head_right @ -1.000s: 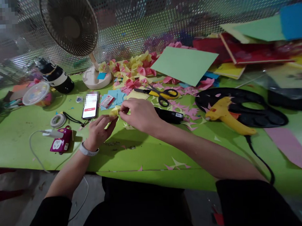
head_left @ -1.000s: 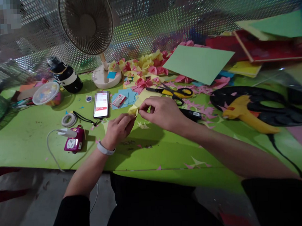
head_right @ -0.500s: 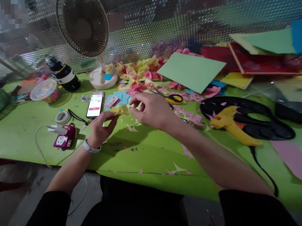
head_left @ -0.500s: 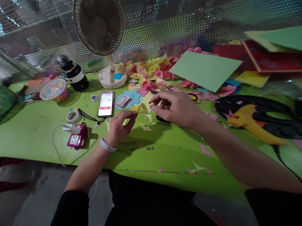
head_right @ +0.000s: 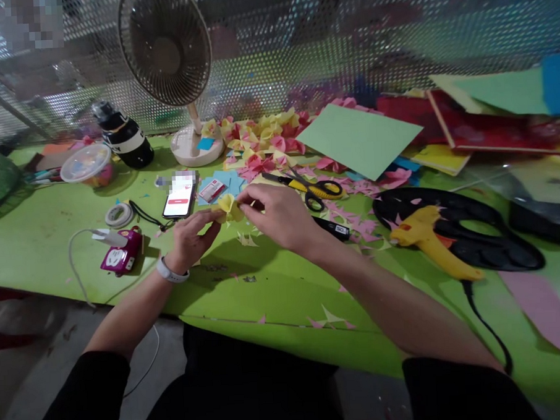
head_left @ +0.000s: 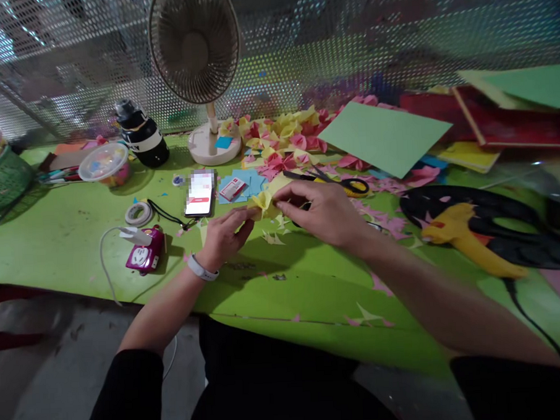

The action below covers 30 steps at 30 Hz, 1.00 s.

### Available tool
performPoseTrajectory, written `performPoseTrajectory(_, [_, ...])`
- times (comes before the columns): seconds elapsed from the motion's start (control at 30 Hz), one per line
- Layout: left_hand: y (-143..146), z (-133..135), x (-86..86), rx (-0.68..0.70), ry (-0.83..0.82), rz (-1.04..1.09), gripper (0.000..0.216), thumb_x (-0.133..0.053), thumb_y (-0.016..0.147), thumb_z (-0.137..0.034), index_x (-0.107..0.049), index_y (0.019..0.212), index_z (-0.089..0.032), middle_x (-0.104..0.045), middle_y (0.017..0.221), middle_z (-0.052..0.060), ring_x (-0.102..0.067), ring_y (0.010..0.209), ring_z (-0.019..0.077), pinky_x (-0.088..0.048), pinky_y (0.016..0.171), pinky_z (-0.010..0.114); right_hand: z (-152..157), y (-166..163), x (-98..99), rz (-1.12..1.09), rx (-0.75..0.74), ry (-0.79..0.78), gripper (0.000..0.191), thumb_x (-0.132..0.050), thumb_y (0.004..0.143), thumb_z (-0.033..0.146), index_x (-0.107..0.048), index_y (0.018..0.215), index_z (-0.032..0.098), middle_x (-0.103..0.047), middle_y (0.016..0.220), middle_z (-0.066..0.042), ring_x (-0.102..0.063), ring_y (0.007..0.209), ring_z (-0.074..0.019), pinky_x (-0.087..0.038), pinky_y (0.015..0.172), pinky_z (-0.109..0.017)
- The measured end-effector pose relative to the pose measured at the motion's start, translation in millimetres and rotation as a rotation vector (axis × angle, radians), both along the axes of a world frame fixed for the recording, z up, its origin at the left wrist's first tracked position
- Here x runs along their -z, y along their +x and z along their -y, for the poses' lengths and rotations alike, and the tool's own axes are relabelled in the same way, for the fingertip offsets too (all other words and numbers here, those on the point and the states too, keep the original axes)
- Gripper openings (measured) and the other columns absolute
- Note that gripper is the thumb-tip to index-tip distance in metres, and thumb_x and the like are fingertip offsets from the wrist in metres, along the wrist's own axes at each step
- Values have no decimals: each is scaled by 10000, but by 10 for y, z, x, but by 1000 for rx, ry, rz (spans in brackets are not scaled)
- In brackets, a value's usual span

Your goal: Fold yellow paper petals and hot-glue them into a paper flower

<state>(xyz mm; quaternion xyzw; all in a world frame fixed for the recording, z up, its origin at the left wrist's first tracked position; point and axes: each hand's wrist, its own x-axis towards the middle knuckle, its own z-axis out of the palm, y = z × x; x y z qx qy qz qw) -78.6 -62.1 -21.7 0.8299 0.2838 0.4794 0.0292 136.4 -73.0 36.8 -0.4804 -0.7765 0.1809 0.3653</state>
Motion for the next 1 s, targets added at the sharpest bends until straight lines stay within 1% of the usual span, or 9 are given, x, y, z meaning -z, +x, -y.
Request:
performPoseTrajectory(0.13, [-53, -65, -54, 22, -21, 81, 242, -575, 888, -125, -649, 1115, -163, -747, 1041, 82, -724, 915, 135, -617, 791, 253, -63, 84, 7, -25, 90, -56, 125, -626, 856, 240, -739, 901, 214, -763, 870, -54, -682, 713, -189, -548, 667, -332])
performPoseTrajectory(0.23, [-169, -140, -150, -135, -192, 126, 267, -542, 915, -194, -627, 1167, -167, -733, 1039, 85, -710, 822, 123, -601, 693, 244, -158, 172, 54, -49, 138, -123, 132, -643, 843, 253, -747, 913, 211, -767, 884, -60, -694, 729, -203, -568, 686, -361])
performPoseTrajectory(0.33, [-303, -209, -211, -333, -449, -154, 226, -633, 868, -314, -678, 1038, -173, -730, 821, 57, -655, 643, 139, -536, 584, 266, -263, 231, 152, -1, 153, -151, 143, -643, 842, 259, -751, 924, 213, -769, 888, -65, -701, 733, -216, -581, 692, -388])
performPoseTrajectory(0.4, [-360, -234, -204, -371, -586, -422, 253, -719, 783, -409, -694, 884, -179, -713, 750, 59, -632, 615, 169, -497, 551, 283, -321, 247, 224, 69, 167, -150, 142, -636, 847, 255, -752, 919, 216, -769, 880, -67, -701, 722, -221, -583, 676, -399])
performPoseTrajectory(0.47, [-377, -240, -170, -360, -635, -596, 244, -753, 728, -405, -680, 794, -182, -704, 747, 72, -619, 619, 189, -466, 530, 285, -362, 252, 280, 128, 185, -154, 133, -630, 849, 235, -751, 901, 219, -768, 863, -62, -699, 707, -224, -578, 653, -402])
performPoseTrajectory(0.53, [-362, -230, -136, -335, -642, -660, 140, -729, 722, -307, -668, 750, -184, -699, 760, 77, -607, 615, 190, -437, 509, 276, -385, 249, 308, 160, 209, -164, 120, -637, 842, 215, -750, 884, 223, -766, 852, -58, -697, 701, -229, -571, 636, -403])
performPoseTrajectory(0.67, [-309, -197, -119, -291, -686, -657, 38, -641, 726, -172, -648, 689, -181, -692, 754, 74, -583, 575, 169, -412, 491, 265, -386, 238, 279, 189, 277, -171, 113, -658, 834, 192, -751, 891, 223, -763, 857, -62, -701, 732, -241, -568, 685, -424])
performPoseTrajectory(0.87, [-286, -205, -90, -226, -622, -621, 68, -597, 742, -164, -663, 730, -172, -709, 761, 84, -579, 575, 146, -403, 485, 239, -426, 332, 193, 148, 311, -207, 141, -648, 847, 179, -746, 948, 187, -763, 918, -89, -716, 802, -246, -586, 750, -431])
performPoseTrajectory(1.0, [-283, -223, -42, -148, -640, -556, 87, -592, 762, -206, -670, 751, -171, -713, 771, 89, -588, 579, 141, -437, 499, 235, -663, 455, 217, 99, 336, -220, 101, -677, 814, 212, -746, 881, 243, -756, 903, -67, -713, 837, -279, -578, 794, -466])
